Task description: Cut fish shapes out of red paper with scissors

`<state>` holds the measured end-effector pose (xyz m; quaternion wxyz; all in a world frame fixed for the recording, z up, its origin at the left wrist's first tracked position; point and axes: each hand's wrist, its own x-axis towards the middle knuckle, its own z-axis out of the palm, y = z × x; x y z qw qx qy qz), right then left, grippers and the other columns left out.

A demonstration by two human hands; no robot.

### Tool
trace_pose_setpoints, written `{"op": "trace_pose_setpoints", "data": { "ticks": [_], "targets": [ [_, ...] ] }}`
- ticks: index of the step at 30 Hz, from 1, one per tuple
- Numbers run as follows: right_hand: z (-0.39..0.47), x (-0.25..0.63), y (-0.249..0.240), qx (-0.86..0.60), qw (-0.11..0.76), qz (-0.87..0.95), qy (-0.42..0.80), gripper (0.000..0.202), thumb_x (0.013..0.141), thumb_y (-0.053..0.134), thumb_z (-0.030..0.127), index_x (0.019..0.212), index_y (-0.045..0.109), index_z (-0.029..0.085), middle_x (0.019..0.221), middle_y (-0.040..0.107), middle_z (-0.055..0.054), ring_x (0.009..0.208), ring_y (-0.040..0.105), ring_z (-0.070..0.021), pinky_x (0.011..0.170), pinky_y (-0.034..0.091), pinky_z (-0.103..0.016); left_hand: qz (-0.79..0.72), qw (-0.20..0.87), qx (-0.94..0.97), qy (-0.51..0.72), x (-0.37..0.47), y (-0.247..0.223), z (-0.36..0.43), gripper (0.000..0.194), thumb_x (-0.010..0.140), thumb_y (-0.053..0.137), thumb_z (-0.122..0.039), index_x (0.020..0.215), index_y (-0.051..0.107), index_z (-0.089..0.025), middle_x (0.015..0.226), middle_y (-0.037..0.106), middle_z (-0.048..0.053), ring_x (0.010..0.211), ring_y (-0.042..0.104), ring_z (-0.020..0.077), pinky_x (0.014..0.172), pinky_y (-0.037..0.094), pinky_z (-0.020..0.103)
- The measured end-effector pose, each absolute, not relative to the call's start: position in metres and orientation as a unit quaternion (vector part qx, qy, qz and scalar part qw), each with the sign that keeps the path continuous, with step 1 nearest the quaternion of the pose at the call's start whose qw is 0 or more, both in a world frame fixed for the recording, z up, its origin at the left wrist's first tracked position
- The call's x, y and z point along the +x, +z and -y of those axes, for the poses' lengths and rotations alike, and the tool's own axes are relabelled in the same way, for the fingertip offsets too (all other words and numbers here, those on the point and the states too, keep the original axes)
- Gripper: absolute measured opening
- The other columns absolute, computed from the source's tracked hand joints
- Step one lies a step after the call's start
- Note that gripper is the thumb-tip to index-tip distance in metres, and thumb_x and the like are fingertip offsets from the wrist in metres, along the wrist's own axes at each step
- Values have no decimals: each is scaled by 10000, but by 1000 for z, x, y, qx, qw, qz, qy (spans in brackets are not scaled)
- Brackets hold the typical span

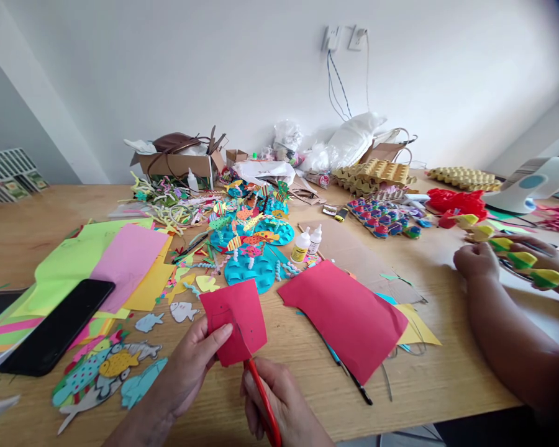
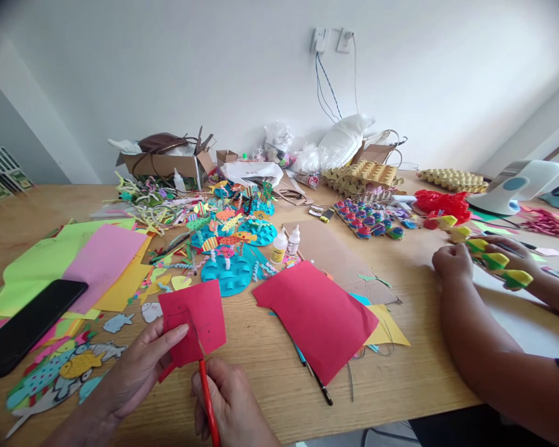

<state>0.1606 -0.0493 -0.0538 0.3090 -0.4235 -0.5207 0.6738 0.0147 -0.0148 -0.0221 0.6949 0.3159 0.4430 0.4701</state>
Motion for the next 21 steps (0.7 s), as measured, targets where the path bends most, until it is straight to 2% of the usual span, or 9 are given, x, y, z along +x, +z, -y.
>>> {"op": "trace_pose_setpoints", "data": {
  "ticks": [8, 21],
  "targets": [
    [50, 161, -55, -421, 316, 527, 668, 609, 755, 323, 774, 658, 428, 183, 437, 431, 55, 357, 370, -59, 349, 272, -161, -434, 706, 322, 457, 16, -22, 17, 269, 751, 685, -279, 1009, 677, -205, 967, 748, 37, 865, 668, 215, 744, 495, 290],
    [51, 162, -53, -421, 322, 532, 661, 587, 770, 347, 748, 629, 423, 183, 421, 396, 63, 360, 375, -59, 344, 280, -152, -439, 714, 311, 448, 16, -19, 20, 224, 739, 701, -273, 956, 701, -219, 907, 760, 8, 815, 673, 181, 764, 495, 277]
  ]
}}
